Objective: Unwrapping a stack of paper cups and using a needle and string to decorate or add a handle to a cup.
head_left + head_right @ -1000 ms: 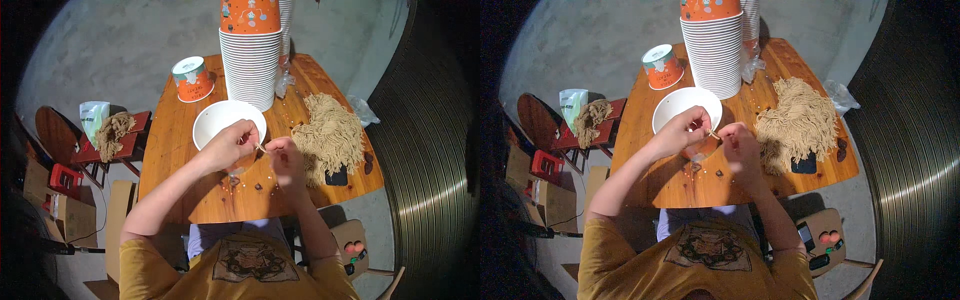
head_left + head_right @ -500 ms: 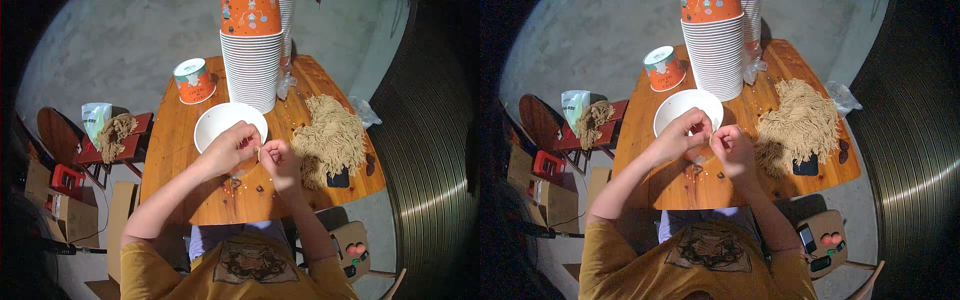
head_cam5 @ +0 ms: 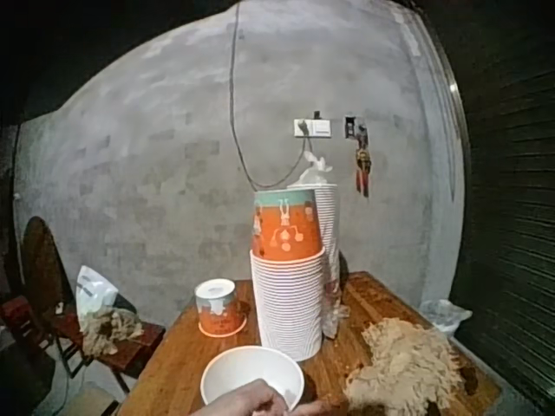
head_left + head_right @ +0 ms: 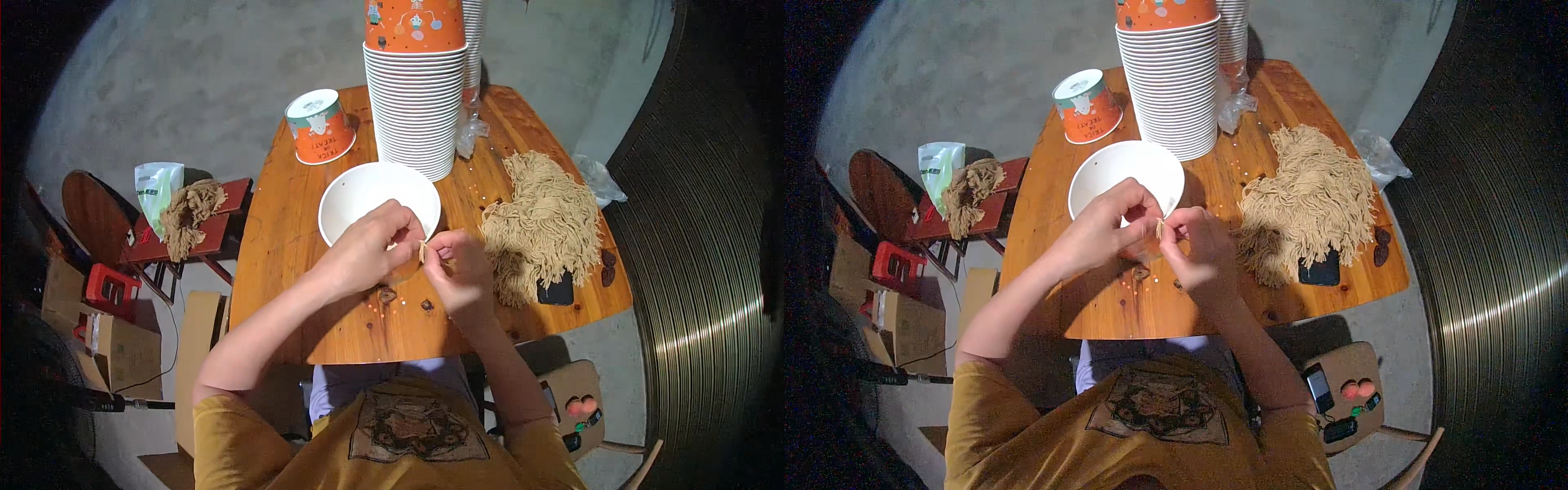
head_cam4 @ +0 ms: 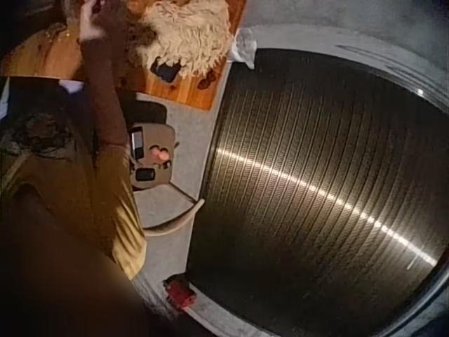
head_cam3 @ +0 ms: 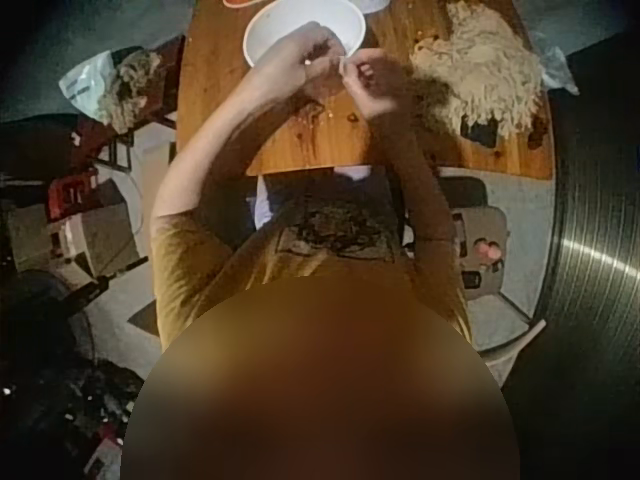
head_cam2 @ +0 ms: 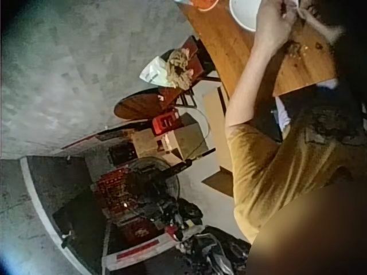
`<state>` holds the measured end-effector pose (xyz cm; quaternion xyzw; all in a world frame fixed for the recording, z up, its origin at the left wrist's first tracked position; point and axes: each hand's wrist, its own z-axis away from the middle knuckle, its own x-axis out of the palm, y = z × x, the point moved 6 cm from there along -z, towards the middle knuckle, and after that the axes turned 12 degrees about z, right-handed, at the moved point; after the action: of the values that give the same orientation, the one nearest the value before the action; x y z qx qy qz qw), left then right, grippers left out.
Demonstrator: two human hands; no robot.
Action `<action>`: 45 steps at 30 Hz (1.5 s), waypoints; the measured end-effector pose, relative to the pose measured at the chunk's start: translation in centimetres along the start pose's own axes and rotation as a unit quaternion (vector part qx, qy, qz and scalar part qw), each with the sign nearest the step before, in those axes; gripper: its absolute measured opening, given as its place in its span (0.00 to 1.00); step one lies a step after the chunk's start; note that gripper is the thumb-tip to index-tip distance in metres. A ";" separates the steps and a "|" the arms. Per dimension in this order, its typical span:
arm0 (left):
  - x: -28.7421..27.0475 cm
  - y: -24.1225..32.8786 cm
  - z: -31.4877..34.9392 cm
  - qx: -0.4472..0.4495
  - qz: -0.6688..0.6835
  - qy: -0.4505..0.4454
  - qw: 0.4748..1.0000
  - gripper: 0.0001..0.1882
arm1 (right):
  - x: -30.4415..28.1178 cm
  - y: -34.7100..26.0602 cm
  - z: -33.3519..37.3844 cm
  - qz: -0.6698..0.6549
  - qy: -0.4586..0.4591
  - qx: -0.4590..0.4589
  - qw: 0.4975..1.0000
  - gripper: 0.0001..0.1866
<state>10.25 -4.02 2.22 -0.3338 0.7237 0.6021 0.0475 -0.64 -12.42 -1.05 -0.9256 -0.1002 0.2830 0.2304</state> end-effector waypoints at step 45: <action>0.2 0.8 0.2 0.040 -0.018 0.015 0.999 0.04 | 2.2 2.3 1.0 -0.227 -0.080 0.180 0.954 0.05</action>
<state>9.58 -3.86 2.76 -0.3538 0.7420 0.5663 0.0605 0.75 -13.36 -3.96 -0.7959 -0.2732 0.3101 0.4424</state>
